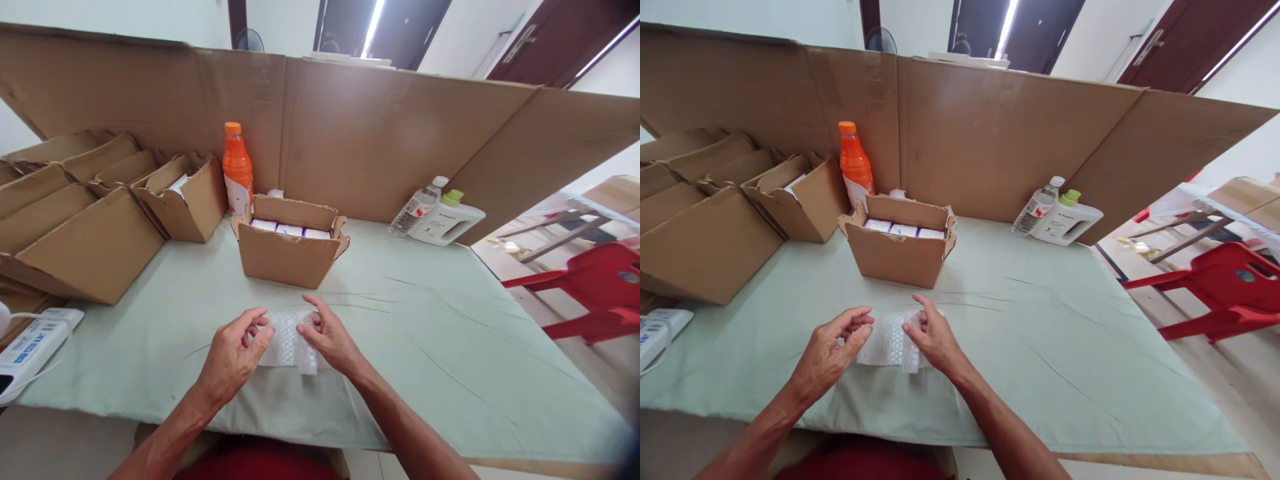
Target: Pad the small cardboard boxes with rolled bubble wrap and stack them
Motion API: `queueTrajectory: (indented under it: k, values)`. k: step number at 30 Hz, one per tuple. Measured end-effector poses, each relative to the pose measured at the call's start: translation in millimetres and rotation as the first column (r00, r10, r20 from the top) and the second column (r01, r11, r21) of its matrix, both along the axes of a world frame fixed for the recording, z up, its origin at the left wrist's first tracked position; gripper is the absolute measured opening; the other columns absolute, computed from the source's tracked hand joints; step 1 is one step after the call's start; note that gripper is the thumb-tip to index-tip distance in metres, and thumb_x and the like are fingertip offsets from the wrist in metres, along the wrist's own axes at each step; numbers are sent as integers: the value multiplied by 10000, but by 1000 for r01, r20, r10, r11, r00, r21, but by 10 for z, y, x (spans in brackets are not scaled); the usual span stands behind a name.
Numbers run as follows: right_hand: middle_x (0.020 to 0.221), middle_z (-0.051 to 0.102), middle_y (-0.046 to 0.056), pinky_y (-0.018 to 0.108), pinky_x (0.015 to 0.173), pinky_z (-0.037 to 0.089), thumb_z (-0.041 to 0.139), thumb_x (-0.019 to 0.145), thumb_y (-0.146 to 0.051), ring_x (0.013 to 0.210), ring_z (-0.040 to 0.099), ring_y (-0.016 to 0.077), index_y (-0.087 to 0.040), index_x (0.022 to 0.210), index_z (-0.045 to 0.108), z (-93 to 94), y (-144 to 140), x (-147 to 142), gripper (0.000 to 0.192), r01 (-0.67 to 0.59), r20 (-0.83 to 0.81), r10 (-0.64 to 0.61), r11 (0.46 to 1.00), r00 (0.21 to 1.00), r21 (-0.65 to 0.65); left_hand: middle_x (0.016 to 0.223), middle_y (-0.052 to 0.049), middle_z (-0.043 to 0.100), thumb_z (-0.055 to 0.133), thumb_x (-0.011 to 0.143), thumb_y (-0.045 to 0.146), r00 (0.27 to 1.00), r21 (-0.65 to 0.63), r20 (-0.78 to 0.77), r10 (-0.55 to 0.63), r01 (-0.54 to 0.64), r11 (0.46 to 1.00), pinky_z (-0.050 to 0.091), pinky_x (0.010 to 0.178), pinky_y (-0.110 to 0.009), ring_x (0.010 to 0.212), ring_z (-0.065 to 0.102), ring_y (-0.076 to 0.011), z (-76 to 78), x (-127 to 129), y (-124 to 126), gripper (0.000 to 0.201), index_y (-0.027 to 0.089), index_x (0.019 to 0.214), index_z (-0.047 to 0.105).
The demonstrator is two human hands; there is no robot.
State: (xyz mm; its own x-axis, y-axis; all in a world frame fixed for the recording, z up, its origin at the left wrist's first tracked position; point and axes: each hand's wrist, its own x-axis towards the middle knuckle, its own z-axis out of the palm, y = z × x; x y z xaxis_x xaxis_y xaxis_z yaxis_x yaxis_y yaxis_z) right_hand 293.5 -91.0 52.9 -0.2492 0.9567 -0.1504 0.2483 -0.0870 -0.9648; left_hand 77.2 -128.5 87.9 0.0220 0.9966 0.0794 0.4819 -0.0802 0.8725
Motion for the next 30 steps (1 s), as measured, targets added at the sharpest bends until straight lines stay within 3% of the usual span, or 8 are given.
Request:
queueTrajectory:
  k: [4, 6, 9, 12, 16, 19, 22, 30]
  values:
    - [1030, 596, 43, 274, 562, 516, 695, 797, -523, 769, 652, 173, -242, 1463, 334, -151, 50, -152, 808, -40, -141, 15, 984, 990, -176, 1027, -93, 767, 480, 933, 415, 995, 14, -102, 12, -11, 1000, 493, 562, -251, 749, 681, -172, -154, -88, -19, 377, 184, 1162, 671]
    - [1149, 601, 93, 300, 639, 542, 678, 815, -556, 887, 689, 208, -244, 1452, 349, -167, 40, -171, 782, -71, -165, 36, 975, 986, -212, 1025, -88, 763, 471, 946, 350, 986, 116, -163, 42, -23, 993, 519, 634, -277, 806, 685, -189, -232, -88, -15, 327, 187, 1152, 667]
    - [1118, 628, 95, 313, 681, 542, 671, 825, -565, 912, 685, 210, -232, 1397, 415, -167, 24, -166, 710, -96, -203, 53, 973, 978, -210, 1050, -87, 751, 435, 959, 233, 964, 291, -266, 10, 70, 954, 527, 840, -348, 960, 672, -225, -285, -21, 12, 303, 191, 1144, 672]
    - [1013, 667, 63, 295, 657, 522, 683, 827, -519, 831, 670, 179, -224, 1319, 485, -147, 30, -133, 607, -87, -232, 44, 981, 972, -175, 1128, -80, 729, 424, 952, 173, 882, 145, -457, -119, 206, 968, 497, 918, -361, 1042, 659, -235, -284, 85, 59, 333, 217, 1174, 669]
    - [876, 689, 31, 270, 594, 473, 655, 855, -459, 684, 626, 139, -192, 1142, 608, -55, 47, -27, 395, 6, -196, -20, 997, 980, -76, 993, -85, 747, 501, 945, 235, 804, -106, -579, -139, 96, 990, 513, 765, -352, 893, 709, -255, -320, 163, 160, 302, 182, 1209, 638]
    - [874, 707, 40, 274, 594, 467, 657, 854, -443, 679, 624, 140, -185, 1050, 653, 14, 36, 62, 324, 71, -189, -82, 996, 979, -62, 905, -72, 757, 568, 927, 288, 789, -167, -601, -128, 32, 985, 494, 693, -339, 834, 724, -270, -385, 198, 246, 356, 165, 1260, 595]
    - [925, 730, 59, 286, 636, 484, 664, 851, -442, 747, 648, 157, -188, 1039, 670, 22, 10, 115, 315, 111, -187, -121, 992, 975, -67, 980, -70, 762, 586, 915, 239, 778, -207, -609, -155, 34, 978, 480, 715, -314, 907, 728, -256, -422, 261, 299, 438, 181, 1346, 533]
    - [1006, 757, 81, 317, 722, 507, 714, 798, -455, 876, 675, 195, -192, 1039, 672, -184, -15, 172, 360, 96, -148, -118, 984, 982, -148, 1040, -44, 757, 491, 937, 157, 751, -255, -628, -204, 50, 966, 459, 741, -292, 948, 721, -217, -400, 228, 196, 467, 233, 1398, 503]
